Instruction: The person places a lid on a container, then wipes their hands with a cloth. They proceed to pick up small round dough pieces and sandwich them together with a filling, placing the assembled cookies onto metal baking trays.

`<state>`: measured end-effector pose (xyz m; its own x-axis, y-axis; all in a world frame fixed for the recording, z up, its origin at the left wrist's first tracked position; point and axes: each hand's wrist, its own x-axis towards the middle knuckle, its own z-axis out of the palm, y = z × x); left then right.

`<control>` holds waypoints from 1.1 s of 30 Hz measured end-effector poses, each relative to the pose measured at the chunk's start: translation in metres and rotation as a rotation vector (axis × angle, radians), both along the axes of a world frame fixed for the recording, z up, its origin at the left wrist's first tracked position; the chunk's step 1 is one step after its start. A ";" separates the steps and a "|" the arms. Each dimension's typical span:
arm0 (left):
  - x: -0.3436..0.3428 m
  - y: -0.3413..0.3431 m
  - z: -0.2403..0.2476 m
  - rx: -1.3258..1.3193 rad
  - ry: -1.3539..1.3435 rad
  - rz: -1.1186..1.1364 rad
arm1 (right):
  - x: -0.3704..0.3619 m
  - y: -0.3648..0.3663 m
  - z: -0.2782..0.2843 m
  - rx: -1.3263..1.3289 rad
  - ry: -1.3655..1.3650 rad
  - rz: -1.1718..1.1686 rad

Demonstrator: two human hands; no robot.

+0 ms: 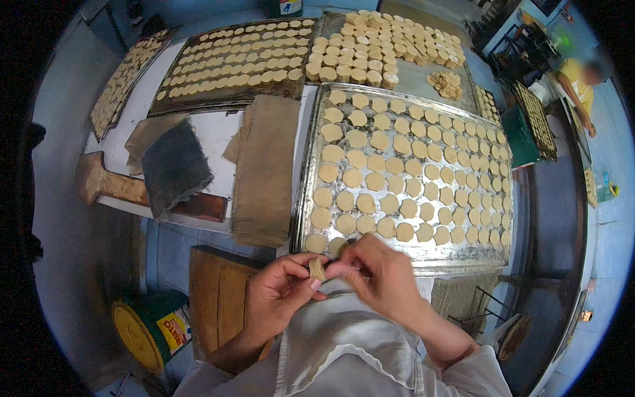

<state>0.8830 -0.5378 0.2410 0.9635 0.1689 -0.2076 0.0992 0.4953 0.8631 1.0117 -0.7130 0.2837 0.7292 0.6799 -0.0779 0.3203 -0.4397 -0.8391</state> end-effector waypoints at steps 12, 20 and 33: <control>0.011 -0.020 0.004 0.053 0.022 -0.172 | 0.000 -0.031 0.014 0.009 0.074 -0.010; 0.024 -0.036 0.014 0.017 0.030 -0.218 | 0.007 -0.053 0.016 -0.096 -0.060 -0.100; 0.041 -0.059 0.014 0.139 -0.001 -0.321 | 0.002 -0.089 0.018 0.073 0.099 -0.092</control>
